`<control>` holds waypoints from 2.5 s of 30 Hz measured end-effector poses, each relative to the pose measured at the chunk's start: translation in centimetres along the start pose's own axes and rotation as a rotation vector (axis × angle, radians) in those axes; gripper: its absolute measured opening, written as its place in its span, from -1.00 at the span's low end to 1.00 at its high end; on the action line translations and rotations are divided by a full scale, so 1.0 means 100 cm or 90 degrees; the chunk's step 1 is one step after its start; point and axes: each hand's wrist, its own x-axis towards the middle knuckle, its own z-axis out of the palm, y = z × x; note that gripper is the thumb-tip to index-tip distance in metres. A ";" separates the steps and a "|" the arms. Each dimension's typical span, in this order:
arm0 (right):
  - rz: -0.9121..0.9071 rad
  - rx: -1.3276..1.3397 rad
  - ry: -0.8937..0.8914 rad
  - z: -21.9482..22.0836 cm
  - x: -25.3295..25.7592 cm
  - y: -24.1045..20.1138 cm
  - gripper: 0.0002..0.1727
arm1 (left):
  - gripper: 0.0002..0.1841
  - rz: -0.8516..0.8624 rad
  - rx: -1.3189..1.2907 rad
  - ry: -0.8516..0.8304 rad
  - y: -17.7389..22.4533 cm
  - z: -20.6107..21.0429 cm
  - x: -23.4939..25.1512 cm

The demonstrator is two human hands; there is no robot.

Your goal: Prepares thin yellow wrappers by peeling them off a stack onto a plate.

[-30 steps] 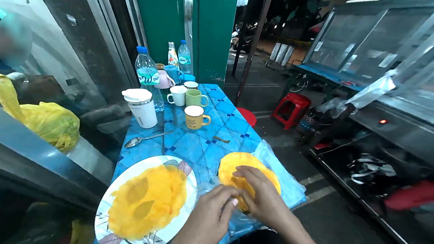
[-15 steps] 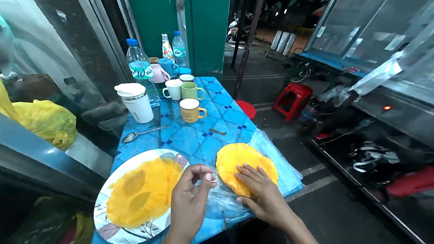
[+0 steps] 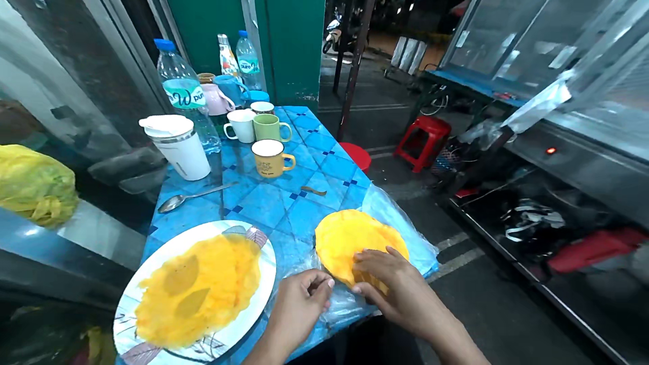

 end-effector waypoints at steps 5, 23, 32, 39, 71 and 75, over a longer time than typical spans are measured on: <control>0.029 -0.084 0.056 0.015 0.012 -0.025 -0.82 | -0.84 0.005 -0.013 0.021 -0.002 0.001 0.000; 0.126 -0.012 0.146 0.028 0.012 -0.027 -0.82 | -0.59 -0.079 -0.096 0.087 0.025 -0.007 0.010; 0.068 0.003 0.190 0.037 -0.001 -0.021 -0.78 | -0.58 -0.202 0.034 0.038 0.043 -0.007 0.054; -0.029 -0.017 0.302 0.068 -0.010 -0.009 -0.77 | -0.64 -0.204 -0.003 0.035 0.042 -0.009 0.063; 0.136 0.281 0.627 -0.078 -0.005 0.021 -0.72 | -0.05 0.053 0.463 0.024 0.038 0.005 0.056; 0.035 -0.052 0.497 -0.032 0.008 0.008 -0.60 | 0.07 0.082 0.459 0.002 0.038 0.001 0.048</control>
